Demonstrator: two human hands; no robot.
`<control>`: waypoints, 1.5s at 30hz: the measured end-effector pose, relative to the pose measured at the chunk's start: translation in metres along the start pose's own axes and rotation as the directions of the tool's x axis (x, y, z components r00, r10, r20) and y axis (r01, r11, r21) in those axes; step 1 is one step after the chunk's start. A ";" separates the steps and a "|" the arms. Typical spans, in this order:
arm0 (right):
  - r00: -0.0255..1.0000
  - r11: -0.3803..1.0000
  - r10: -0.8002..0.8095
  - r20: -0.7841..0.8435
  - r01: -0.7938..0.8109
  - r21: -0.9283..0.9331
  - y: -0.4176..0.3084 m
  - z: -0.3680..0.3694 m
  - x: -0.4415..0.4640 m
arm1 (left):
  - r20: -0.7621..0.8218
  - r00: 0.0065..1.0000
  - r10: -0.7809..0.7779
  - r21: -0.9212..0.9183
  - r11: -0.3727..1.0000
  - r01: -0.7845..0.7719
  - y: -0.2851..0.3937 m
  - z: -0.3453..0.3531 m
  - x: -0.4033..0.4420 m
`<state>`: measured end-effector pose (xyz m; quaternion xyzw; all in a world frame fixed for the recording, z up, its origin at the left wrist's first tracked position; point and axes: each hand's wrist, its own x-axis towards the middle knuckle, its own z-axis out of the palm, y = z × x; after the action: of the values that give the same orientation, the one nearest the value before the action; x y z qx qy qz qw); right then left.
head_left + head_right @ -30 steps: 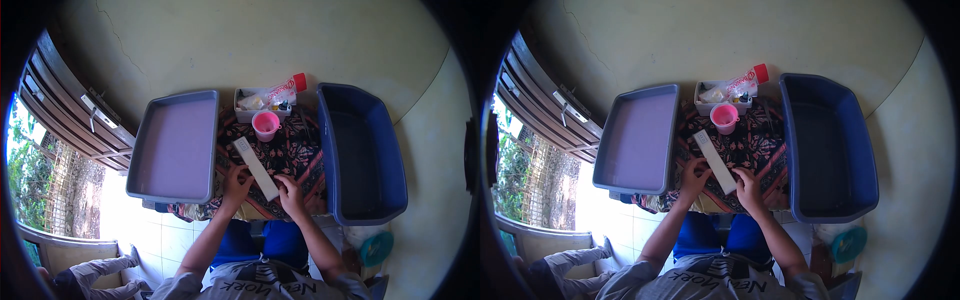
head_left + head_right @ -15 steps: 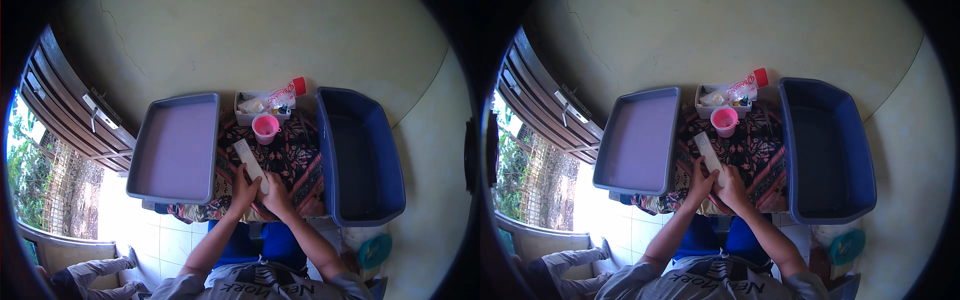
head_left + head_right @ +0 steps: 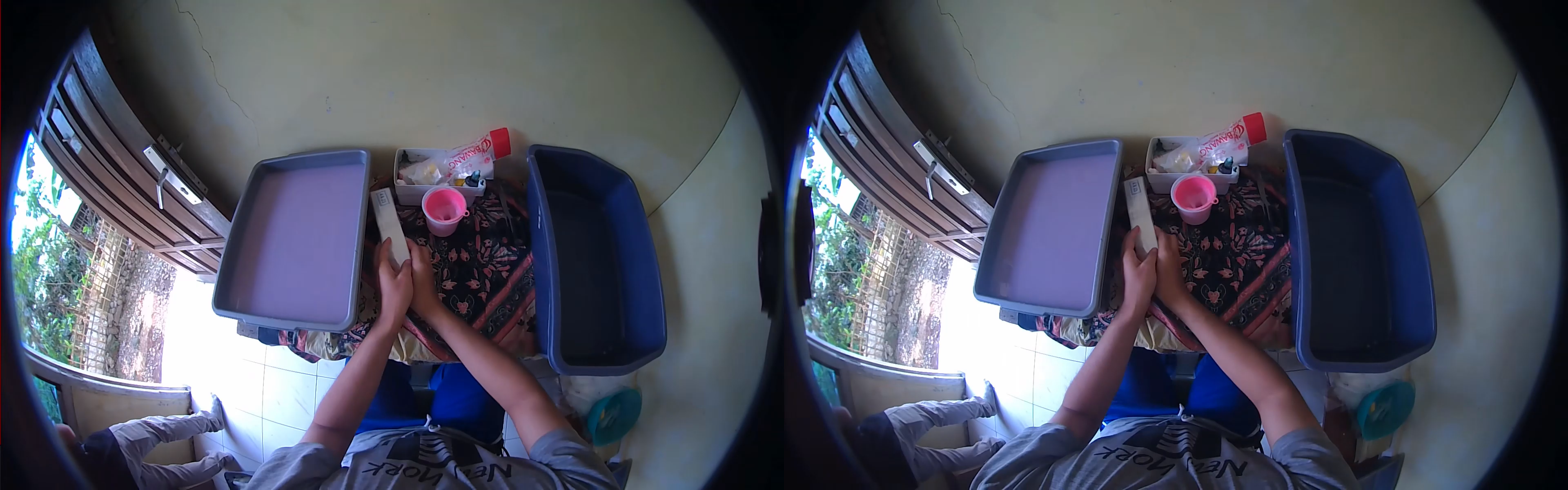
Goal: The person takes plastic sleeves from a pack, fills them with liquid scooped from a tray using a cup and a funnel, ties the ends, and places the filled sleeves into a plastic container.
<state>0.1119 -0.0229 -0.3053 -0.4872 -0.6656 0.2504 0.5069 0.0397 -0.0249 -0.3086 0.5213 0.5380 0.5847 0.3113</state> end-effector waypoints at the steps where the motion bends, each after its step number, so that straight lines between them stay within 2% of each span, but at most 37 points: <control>1: 1.000 1.000 -0.001 0.006 0.001 0.003 0.004 0.006 0.006 | -0.006 1.000 -0.002 0.003 1.000 0.002 -0.005 0.001 0.006; 4: 0.999 0.999 0.022 -0.045 -0.024 -0.033 0.017 0.022 0.024 | -0.071 0.997 -0.040 0.017 0.999 0.041 -0.018 0.008 0.023; 7: 0.995 0.995 0.093 -0.032 -0.093 0.026 0.026 0.035 0.041 | -0.096 0.992 -0.077 -0.024 0.997 0.075 -0.018 0.014 0.037; 9: 0.993 0.979 0.100 -0.062 -0.088 0.182 0.034 0.047 0.049 | -0.133 0.990 -0.042 0.109 0.992 0.057 -0.014 0.016 0.039; 10: 0.992 0.969 0.102 -0.071 -0.083 0.234 0.043 0.054 0.053 | -0.137 0.990 -0.040 0.111 0.992 0.056 -0.011 0.016 0.039; 12: 0.979 0.995 -0.103 -0.176 0.101 -0.021 0.053 0.064 0.064 | -0.127 0.989 -0.078 0.046 0.995 0.085 -0.009 0.014 0.039; 13: 0.979 0.995 -0.104 -0.176 0.103 -0.017 0.054 0.066 0.068 | -0.129 0.989 -0.076 0.049 0.995 0.083 -0.010 0.010 0.040; 15: 0.990 1.000 0.022 -0.137 -0.024 -0.015 0.052 0.065 0.075 | -0.087 0.991 -0.098 0.079 0.991 0.105 -0.008 0.000 0.042; 16: 0.990 1.000 0.024 -0.139 -0.026 -0.013 0.048 0.063 0.076 | -0.085 0.992 -0.097 0.082 0.991 0.104 -0.004 -0.001 0.041; 18: 0.990 0.987 0.125 -0.064 -0.118 0.107 0.040 0.057 0.078 | -0.107 0.977 -0.182 -0.070 0.982 0.176 0.004 -0.003 0.038; 19: 0.990 0.987 0.126 -0.069 -0.118 0.106 0.036 0.054 0.077 | -0.102 0.978 -0.181 -0.070 0.982 0.174 0.001 -0.003 0.038; 22: 0.993 0.994 0.066 -0.096 -0.057 0.097 0.024 0.045 0.070 | -0.146 0.966 -0.214 -0.057 0.977 0.208 -0.002 -0.001 0.034; 24: 0.979 0.989 -0.127 -0.159 0.137 0.051 0.017 0.037 0.070 | -0.169 0.972 -0.166 -0.214 0.968 0.128 0.006 0.003 0.028; 25: 0.978 0.989 -0.128 -0.163 0.137 0.047 0.004 0.027 0.071 | -0.164 0.973 -0.164 -0.216 0.968 0.127 0.019 0.004 0.022; 27: 0.991 0.992 -0.112 -0.071 0.107 -0.065 -0.022 0.005 0.073 | -0.118 0.979 -0.165 -0.438 0.894 0.098 0.048 0.009 0.009; 31: 0.969 0.971 -0.222 -0.111 0.209 -0.119 -0.044 -0.031 0.086 | -0.048 0.997 -0.067 -0.416 0.908 0.041 0.067 0.018 0.007; 33: 0.978 0.982 -0.177 -0.109 0.168 -0.090 -0.057 -0.054 0.091 | -0.034 0.999 -0.002 -0.356 0.934 -0.011 0.082 0.021 0.014; 35: 0.959 0.955 -0.264 -0.104 0.244 -0.168 -0.063 -0.075 0.102 | 0.004 1.000 -0.011 -0.417 0.909 0.012 0.094 0.025 0.024; 36: 0.973 0.971 -0.218 -0.076 0.209 -0.116 -0.075 -0.087 0.107 | 0.005 1.000 -0.009 -0.420 0.908 0.010 0.097 0.028 0.029; 37: 0.957 0.948 -0.287 -0.039 0.279 -0.151 -0.078 -0.099 0.114 | 0.035 0.999 -0.041 -0.512 0.858 0.053 0.101 0.031 0.038; 38: 0.976 0.971 -0.217 0.016 0.218 -0.100 -0.076 -0.108 0.124 | 0.069 0.995 -0.074 -0.594 0.798 0.101 0.103 0.035 0.045; 39: 0.987 0.988 -0.143 0.076 0.147 -0.049 -0.073 -0.115 0.134 | 0.069 0.995 -0.077 -0.593 0.799 0.103 0.105 0.039 0.053; 42: 0.981 0.985 -0.135 0.136 0.148 -0.091 -0.064 -0.130 0.162 | 0.151 0.949 -0.277 -0.781 0.556 0.286 0.115 0.053 0.081; 43: 0.976 0.984 -0.137 0.169 0.153 -0.091 -0.065 -0.133 0.171 | 0.151 0.950 -0.273 -0.781 0.557 0.284 0.113 0.056 0.091; 45: 0.979 0.987 -0.112 0.172 0.129 -0.091 -0.064 -0.136 0.186 | 0.118 0.947 -0.298 -0.669 0.681 0.298 0.100 0.064 0.113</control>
<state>0.2095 0.0979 -0.1232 -0.4488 -0.7457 0.2247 0.4383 0.0897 0.0759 -0.1905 0.2768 0.3648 0.6819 0.5704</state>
